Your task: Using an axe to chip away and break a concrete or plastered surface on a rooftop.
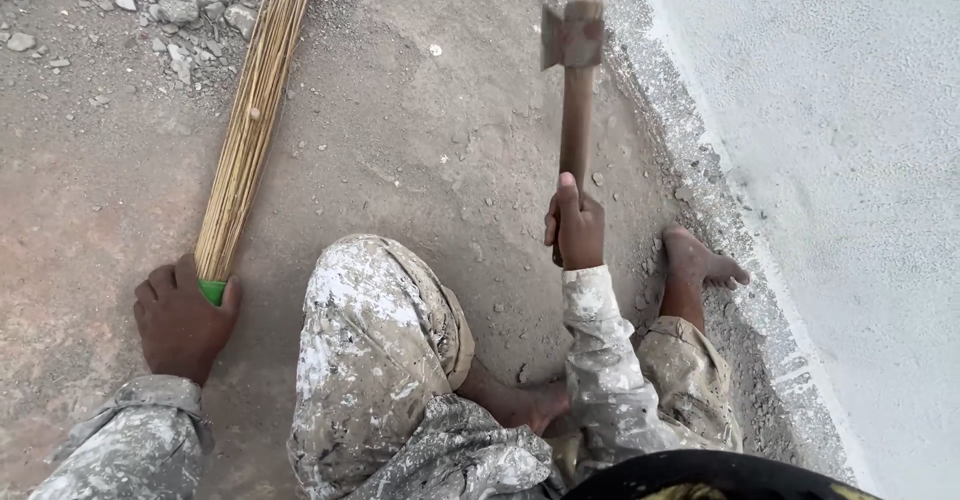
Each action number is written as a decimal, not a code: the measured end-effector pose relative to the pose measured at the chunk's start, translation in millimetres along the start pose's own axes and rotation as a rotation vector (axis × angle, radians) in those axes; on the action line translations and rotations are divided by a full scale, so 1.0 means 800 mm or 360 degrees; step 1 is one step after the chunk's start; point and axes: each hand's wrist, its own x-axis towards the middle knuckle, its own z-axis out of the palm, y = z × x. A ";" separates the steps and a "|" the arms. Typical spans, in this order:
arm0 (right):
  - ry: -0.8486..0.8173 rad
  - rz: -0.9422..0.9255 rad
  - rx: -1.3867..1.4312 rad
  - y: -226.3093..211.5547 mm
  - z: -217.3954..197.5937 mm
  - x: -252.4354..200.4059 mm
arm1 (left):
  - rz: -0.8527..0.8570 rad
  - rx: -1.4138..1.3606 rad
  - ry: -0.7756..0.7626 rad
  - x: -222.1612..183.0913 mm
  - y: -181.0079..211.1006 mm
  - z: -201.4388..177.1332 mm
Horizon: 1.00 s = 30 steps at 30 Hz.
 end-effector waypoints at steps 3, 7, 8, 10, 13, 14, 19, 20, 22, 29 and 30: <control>0.0119 -0.0837 0.0356 -0.136 -0.060 0.006 | 0.0036 0.0026 0.0013 -0.001 -0.004 0.005; 0.0485 -0.1642 0.0649 -0.241 -0.081 0.035 | 0.0024 0.0026 0.0011 -0.002 -0.002 0.002; 0.0528 -0.1825 0.0829 -0.242 -0.074 0.038 | 0.0029 0.0043 0.0011 -0.003 -0.004 0.004; 0.0567 -0.2017 0.1011 -0.165 -0.042 0.059 | 0.0035 0.0045 0.0016 -0.001 -0.004 0.006; 0.0262 -0.1475 0.0943 0.066 0.021 0.006 | 0.0034 0.0045 0.0016 -0.004 -0.006 0.007; -0.0042 -0.0294 0.0380 0.127 0.031 -0.032 | 0.0042 0.0037 0.0013 -0.006 -0.007 0.008; -0.0120 0.0807 -0.0452 0.094 0.014 -0.075 | 0.0051 -0.0004 0.0020 -0.001 -0.005 0.002; -0.0085 0.0581 -0.0302 0.084 0.002 -0.070 | 0.0069 0.0031 0.0026 0.001 -0.007 0.003; -0.0074 0.0322 -0.0168 0.033 -0.032 -0.048 | 0.0050 0.0051 0.0050 -0.001 -0.003 0.006; 0.0409 -0.1458 0.0837 -0.199 -0.115 0.016 | 0.0054 0.0035 0.0072 -0.002 -0.005 0.010; 0.0538 -0.1712 0.0872 -0.218 -0.115 0.030 | 0.0061 0.0052 0.0083 -0.002 -0.007 0.013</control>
